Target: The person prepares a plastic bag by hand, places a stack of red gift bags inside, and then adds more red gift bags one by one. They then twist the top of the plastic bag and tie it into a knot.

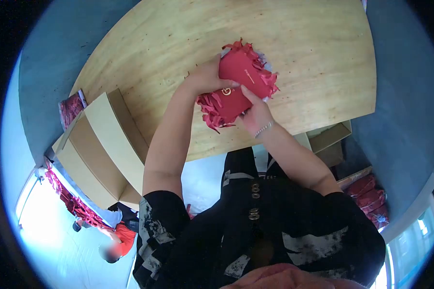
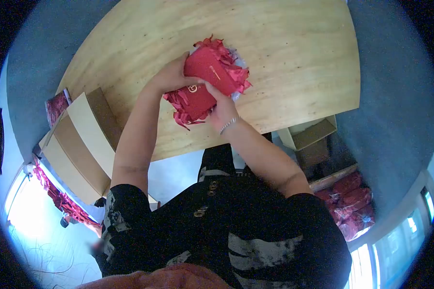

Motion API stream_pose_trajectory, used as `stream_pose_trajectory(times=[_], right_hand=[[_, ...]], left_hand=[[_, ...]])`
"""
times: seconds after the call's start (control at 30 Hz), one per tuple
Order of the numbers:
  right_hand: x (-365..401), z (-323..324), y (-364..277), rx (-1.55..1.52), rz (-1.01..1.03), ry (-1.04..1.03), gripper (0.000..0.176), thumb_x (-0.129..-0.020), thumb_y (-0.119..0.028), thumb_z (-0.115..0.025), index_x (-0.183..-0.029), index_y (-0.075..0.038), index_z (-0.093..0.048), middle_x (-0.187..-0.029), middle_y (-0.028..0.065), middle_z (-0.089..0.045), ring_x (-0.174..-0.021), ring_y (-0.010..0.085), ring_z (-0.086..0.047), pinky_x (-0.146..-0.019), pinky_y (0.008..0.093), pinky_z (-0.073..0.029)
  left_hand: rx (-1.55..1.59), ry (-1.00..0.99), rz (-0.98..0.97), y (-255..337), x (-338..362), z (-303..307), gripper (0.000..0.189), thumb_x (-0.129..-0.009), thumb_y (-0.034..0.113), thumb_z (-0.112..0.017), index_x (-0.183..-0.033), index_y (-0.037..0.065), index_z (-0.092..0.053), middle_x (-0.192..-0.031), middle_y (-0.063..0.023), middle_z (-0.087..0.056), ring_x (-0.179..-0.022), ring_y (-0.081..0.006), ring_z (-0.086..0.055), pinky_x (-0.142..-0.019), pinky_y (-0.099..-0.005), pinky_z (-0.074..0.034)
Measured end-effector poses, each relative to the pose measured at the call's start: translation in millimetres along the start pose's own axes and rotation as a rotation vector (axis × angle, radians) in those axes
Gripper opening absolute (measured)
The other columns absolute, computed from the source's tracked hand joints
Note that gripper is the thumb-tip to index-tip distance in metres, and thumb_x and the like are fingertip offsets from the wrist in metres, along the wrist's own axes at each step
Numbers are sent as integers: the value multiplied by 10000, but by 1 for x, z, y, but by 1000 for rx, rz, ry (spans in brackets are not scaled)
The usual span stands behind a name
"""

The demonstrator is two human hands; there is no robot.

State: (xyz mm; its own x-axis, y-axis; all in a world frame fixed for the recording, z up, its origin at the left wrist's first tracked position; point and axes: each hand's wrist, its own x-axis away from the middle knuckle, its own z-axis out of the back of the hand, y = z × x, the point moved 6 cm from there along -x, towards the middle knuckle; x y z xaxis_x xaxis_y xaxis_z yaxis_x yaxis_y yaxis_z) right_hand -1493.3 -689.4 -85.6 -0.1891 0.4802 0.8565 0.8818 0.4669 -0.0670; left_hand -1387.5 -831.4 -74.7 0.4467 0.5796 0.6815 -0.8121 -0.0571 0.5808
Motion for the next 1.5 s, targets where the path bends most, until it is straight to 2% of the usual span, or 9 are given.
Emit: stream_pose_trajectory(times=[0.1, 0.4, 0.5, 0.57, 0.6, 0.7, 1.1, 1.23, 1.5], right_hand=[[-6, -20, -11, 45, 30, -98, 411, -835, -239, -686, -1201, -134, -533, -1168, 22, -583, -1140, 165, -507, -955, 362, -413], [-30, 37, -4, 839, 145, 74, 682, -776, -301, -744, -1300, -9, -420, -1197, 82, -550, -1153, 201, -486, -968, 406, -378], [12, 20, -33, 1295, 1010, 316, 776, -732, -272, -765, -1322, 33, -364, -1250, 125, -505, -1166, 244, -477, -965, 394, -376], [63, -60, -33, 2049, 1283, -21, 751, -678, -200, -770, -1300, 12, -407, -1289, 198, -434, -1142, 339, -469, -911, 377, -425], [51, -66, -22, 2041, 1198, -337, 822, -616, -192, -804, -1306, -34, -384, -1197, 196, -441, -1129, 368, -446, -903, 396, -428], [7, -81, -19, 2252, 694, -266, 843, -559, -224, -842, -1258, -48, -405, -1133, 204, -461, -1097, 375, -469, -935, 397, -418], [-10, -85, -19, 2399, 534, -174, 991, -516, -309, -868, -1318, -95, -327, -1123, 177, -425, -1087, 357, -466, -892, 395, -450], [-8, -85, -20, 2352, 600, -212, 903, -554, -273, -847, -1302, -98, -371, -1112, 178, -431, -1068, 351, -473, -860, 400, -469], [-13, -78, -23, 2276, 626, -229, 918, -513, -284, -853, -1277, -85, -383, -1032, 153, -446, -977, 328, -486, -800, 398, -459]], left_hand=[[154, -23, -51, -15, 7, -6, 928, -585, 247, -852, -1345, 16, -372, -1195, -183, -580, -1103, -267, -567, -956, -356, -434], [62, 64, -118, -23, 3, -5, 1018, -521, 247, -864, -1353, -3, -334, -1203, -239, -550, -1113, -354, -543, -961, -380, -433], [-45, 98, -42, -15, 10, 3, 1021, -526, 256, -863, -1348, -16, -324, -1191, -253, -549, -1110, -368, -537, -961, -390, -433], [58, 11, -28, -16, 11, 0, 1012, -529, 266, -859, -1343, -20, -329, -1193, -253, -547, -1119, -368, -530, -965, -392, -430], [59, 17, -33, -17, 9, 0, 1012, -529, 266, -859, -1343, -20, -329, -1193, -253, -547, -1119, -368, -530, -965, -392, -430], [-53, 63, -27, -13, 8, 3, 997, -528, 245, -855, -1338, -17, -336, -1198, -247, -546, -1128, -363, -524, -970, -390, -428], [448, -388, -73, -9, -9, 44, 991, -638, 294, -806, -1425, 21, -268, -1367, -141, -448, -1243, -241, -423, -1032, -329, -328], [657, 247, 67, -39, -95, 94, 891, -688, 441, -771, -1342, -27, -388, -1270, -128, -513, -1187, -195, -460, -999, -303, -350], [1159, 461, 75, -4, -230, 148, 731, -699, 403, -787, -1171, -82, -512, -1140, -164, -600, -1063, -211, -574, -890, -343, -477]])
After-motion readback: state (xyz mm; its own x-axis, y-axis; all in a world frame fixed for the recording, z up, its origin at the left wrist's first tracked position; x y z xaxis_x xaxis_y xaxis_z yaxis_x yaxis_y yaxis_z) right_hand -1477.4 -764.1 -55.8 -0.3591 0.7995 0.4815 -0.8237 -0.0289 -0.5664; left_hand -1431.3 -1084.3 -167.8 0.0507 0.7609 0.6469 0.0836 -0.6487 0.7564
